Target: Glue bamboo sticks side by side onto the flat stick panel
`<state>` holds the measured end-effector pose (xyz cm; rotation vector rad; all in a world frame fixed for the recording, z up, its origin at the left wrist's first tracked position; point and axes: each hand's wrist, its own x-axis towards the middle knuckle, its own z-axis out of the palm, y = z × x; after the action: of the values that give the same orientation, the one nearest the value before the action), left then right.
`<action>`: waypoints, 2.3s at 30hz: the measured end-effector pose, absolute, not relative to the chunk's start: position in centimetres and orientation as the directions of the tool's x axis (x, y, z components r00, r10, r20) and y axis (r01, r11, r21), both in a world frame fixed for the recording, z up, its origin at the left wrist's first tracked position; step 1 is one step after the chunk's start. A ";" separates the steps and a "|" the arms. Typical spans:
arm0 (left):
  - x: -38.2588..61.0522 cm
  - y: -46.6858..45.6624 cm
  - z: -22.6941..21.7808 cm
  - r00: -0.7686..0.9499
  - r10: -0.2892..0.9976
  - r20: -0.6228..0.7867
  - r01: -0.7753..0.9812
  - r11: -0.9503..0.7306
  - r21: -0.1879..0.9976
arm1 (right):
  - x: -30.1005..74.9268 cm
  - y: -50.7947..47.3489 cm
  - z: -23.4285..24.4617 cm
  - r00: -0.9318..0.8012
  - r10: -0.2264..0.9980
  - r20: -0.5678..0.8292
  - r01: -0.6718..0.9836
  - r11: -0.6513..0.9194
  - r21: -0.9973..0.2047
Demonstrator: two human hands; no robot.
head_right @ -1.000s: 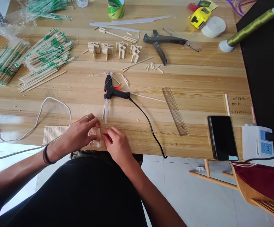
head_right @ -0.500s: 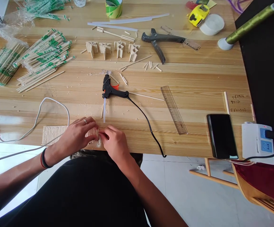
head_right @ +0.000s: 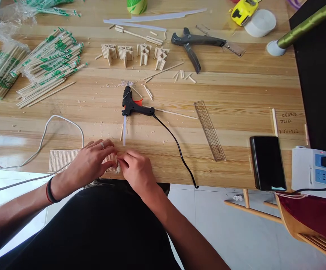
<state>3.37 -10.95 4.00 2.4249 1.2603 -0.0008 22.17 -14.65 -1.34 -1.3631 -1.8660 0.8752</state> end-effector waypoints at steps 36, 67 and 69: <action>1.1 -13.5 1.4 0.612 0.779 0.135 0.597 -0.568 0.567 | 21.5 -15.2 -0.4 -0.212 0.976 0.047 0.551 0.159 -0.819; 0.5 -13.1 1.2 0.408 0.910 0.073 0.377 -0.241 0.894 | 22.8 -14.8 0.1 -0.207 0.976 -0.066 0.343 0.009 -0.939; 0.7 -13.2 1.3 0.407 0.910 0.079 0.377 -0.246 0.893 | 22.8 -15.0 0.1 -0.212 0.975 -0.061 0.330 0.013 -0.944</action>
<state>0.71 -13.15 1.31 1.8117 1.1120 0.7866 22.80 -15.02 0.14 -1.3615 -1.6159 1.2137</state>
